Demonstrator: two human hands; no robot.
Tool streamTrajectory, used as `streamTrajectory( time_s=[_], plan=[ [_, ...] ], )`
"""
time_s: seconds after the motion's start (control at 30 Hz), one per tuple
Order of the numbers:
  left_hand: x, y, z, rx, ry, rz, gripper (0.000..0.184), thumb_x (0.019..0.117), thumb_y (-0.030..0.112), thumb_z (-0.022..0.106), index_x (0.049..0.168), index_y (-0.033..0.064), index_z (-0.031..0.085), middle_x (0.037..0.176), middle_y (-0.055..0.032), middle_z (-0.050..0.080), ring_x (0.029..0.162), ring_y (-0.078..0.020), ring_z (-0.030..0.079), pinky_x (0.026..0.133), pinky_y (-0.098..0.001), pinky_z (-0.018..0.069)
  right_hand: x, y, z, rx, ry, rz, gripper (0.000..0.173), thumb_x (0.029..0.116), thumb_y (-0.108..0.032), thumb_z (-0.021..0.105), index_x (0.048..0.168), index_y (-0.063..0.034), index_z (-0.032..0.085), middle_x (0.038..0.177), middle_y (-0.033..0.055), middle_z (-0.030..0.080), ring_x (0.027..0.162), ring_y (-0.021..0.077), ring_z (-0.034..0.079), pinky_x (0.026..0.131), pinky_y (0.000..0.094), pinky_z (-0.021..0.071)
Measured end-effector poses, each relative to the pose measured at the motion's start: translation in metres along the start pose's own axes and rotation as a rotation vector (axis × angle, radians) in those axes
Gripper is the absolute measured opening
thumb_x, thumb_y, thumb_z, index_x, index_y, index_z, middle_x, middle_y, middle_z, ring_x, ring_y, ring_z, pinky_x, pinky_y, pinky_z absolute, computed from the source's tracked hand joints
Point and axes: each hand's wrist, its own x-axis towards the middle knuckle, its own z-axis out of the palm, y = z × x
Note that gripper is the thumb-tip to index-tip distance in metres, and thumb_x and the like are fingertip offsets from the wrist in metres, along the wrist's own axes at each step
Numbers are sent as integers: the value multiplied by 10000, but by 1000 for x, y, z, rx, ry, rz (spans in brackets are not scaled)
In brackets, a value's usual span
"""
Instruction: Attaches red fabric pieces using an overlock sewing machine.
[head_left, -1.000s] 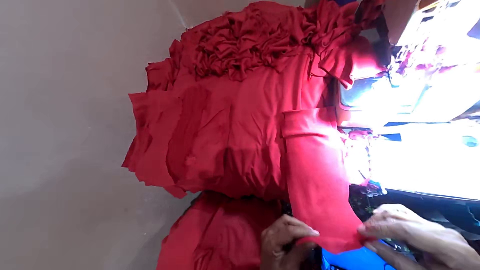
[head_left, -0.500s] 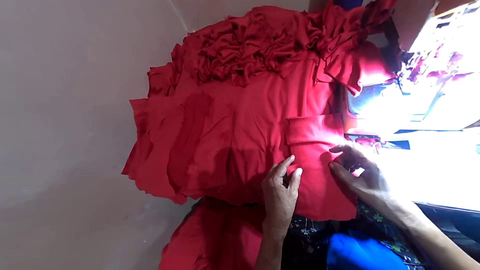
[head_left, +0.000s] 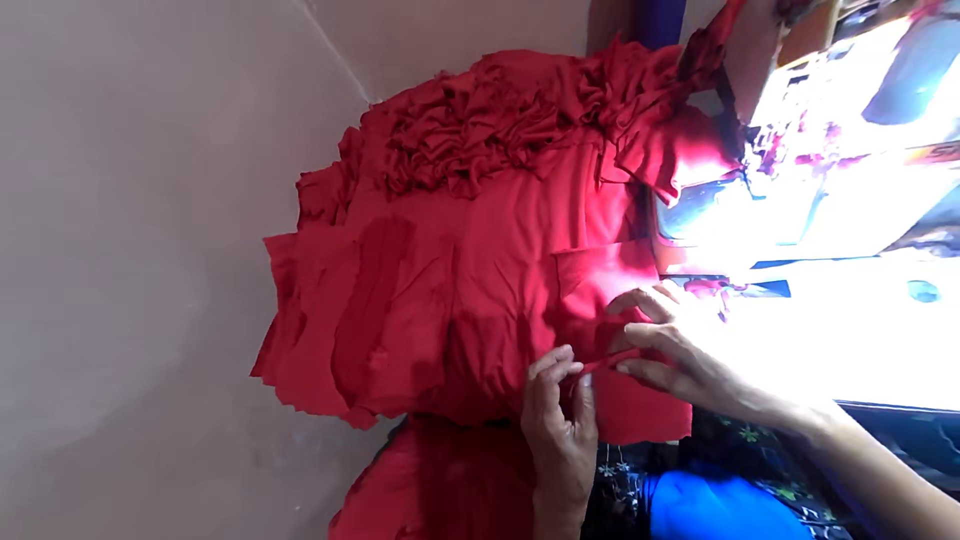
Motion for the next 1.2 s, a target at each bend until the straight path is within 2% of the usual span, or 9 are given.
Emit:
streamTrajectory(
  time_s=[0.07, 0.23, 0.43, 0.57, 0.73, 0.87, 1.03, 1.13, 1.2],
  plan=[
    [-3, 1, 1, -29, 21, 14, 96, 906, 26, 660, 944, -56, 693, 972, -134, 732, 1016, -99, 693, 947, -187, 523, -9, -5, -2, -9, 43, 14, 192, 948, -325, 605, 950, -243, 779, 1110, -25, 676, 1101, 183, 592, 906, 415, 452],
    [-5, -2, 6, -19, 90, 90, 85, 841, 52, 757, 891, -11, 784, 983, -135, 749, 1023, -109, 699, 940, -178, 529, -23, 5, 11, -36, 35, 103, 313, 973, -349, 588, 1212, -220, 745, 1338, 62, 653, 1293, 310, 571, 1030, 657, 384],
    [-2, 18, -28, -204, -71, 115, 49, 943, 127, 717, 951, 79, 725, 1044, -15, 749, 1131, -114, 684, 1007, -279, 553, -30, 6, 8, 10, 8, 75, 479, 849, -315, 716, 1318, -221, 701, 1400, 92, 623, 1287, 344, 569, 983, 647, 407],
    [12, 46, -44, -213, -395, 122, 99, 1006, 116, 612, 1014, 26, 654, 970, -44, 709, 956, -16, 675, 887, -149, 541, -32, -27, -12, 198, -28, -27, 560, 852, -417, 724, 1373, -228, 646, 1432, 99, 588, 1353, 315, 517, 1060, 568, 425],
    [23, 59, -45, -351, -403, 85, 153, 978, 166, 669, 1067, 49, 628, 993, 16, 693, 926, 49, 648, 850, -113, 536, -46, -48, -23, 275, 132, -41, 213, 977, -283, 575, 932, -150, 734, 829, -21, 701, 791, 79, 648, 722, 261, 489],
    [21, 46, -31, -805, -420, -195, 233, 943, 186, 709, 1167, 151, 651, 998, 90, 748, 906, 30, 691, 814, -147, 564, -53, -51, -24, 417, 238, -11, 210, 997, -224, 580, 934, -75, 714, 824, 12, 694, 800, -24, 620, 737, 96, 468],
    [52, 55, -11, -781, -395, -98, 165, 1015, 205, 605, 1176, 192, 642, 1044, 124, 716, 954, 40, 661, 844, -158, 551, -51, -50, -27, 514, 348, 75, 203, 1016, -204, 568, 1003, -29, 669, 816, -19, 655, 779, -96, 564, 737, 52, 436],
    [96, 69, 15, -461, -360, 141, 131, 957, 63, 644, 1077, 10, 656, 967, 28, 730, 851, 39, 662, 760, -142, 549, -46, -38, -34, 551, 489, 147, 193, 997, -186, 600, 1024, -10, 675, 812, -77, 652, 762, -115, 563, 719, 62, 473],
    [125, 72, 43, -361, -384, 198, 262, 889, 35, 728, 1132, -41, 663, 923, -49, 743, 821, -19, 691, 760, -186, 568, -42, -23, -38, 520, 606, 266, 168, 964, -182, 631, 1050, -47, 681, 823, -99, 671, 747, -97, 604, 707, 88, 516]
  ],
)
